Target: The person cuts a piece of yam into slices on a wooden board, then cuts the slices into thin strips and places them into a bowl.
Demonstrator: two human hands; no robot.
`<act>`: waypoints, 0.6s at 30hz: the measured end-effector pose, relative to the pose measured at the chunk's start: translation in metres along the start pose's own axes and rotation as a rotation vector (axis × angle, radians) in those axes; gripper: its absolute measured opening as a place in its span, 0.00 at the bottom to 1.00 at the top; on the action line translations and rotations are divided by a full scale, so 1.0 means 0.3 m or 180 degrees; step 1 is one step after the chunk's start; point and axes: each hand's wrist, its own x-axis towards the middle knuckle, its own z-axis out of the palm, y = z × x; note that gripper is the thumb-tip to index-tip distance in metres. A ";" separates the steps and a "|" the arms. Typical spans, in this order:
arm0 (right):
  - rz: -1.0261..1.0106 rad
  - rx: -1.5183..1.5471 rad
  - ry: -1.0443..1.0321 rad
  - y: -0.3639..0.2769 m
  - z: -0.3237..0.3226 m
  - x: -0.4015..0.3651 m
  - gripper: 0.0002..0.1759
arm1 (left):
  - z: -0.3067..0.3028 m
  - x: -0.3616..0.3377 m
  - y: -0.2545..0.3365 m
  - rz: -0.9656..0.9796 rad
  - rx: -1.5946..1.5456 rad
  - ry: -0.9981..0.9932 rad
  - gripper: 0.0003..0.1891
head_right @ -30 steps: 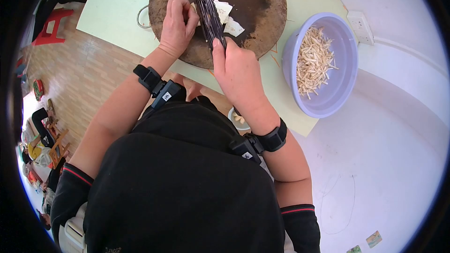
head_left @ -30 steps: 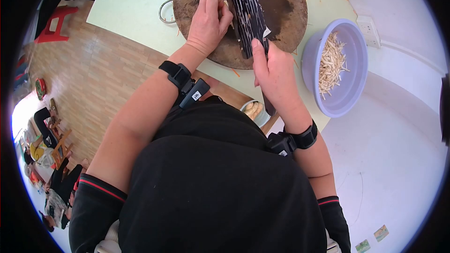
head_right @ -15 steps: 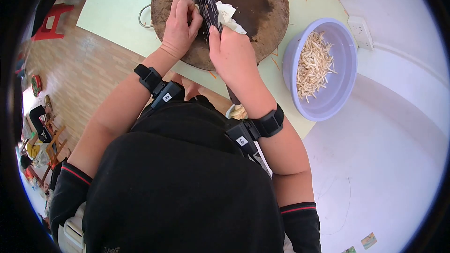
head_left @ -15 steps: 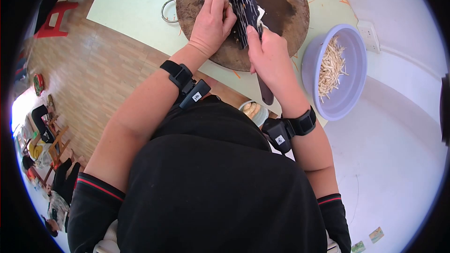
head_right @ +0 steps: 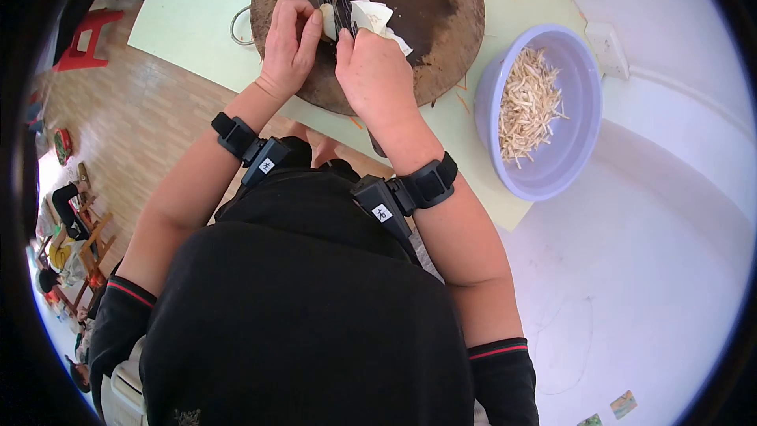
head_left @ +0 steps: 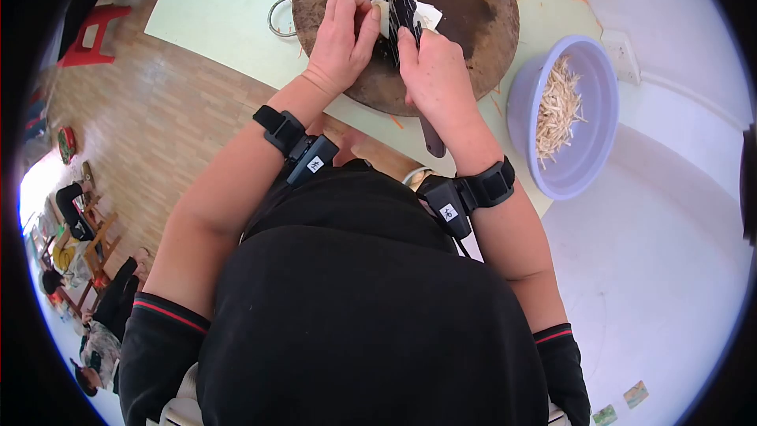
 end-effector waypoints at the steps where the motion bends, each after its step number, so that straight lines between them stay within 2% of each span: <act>1: -0.0030 0.0019 0.0045 0.001 0.002 -0.003 0.23 | -0.001 -0.001 0.004 0.0040 -0.0005 -0.0023 0.07; 9: -0.0093 0.0092 0.0092 0.006 0.011 -0.011 0.22 | 0.010 -0.009 -0.010 0.0032 0.0054 -0.0119 0.06; 12: -0.0170 0.0238 0.0049 0.005 -0.032 -0.039 0.23 | 0.013 -0.008 -0.020 0.0208 0.0149 -0.0107 0.06; 14: 0.0278 0.0714 -0.0151 -0.030 -0.094 -0.090 0.23 | 0.014 -0.010 -0.021 0.0212 0.0138 -0.0086 0.06; 18: 0.0162 0.0989 -0.0050 -0.017 -0.153 -0.160 0.23 | 0.016 -0.015 -0.010 0.0046 0.0161 -0.0096 0.06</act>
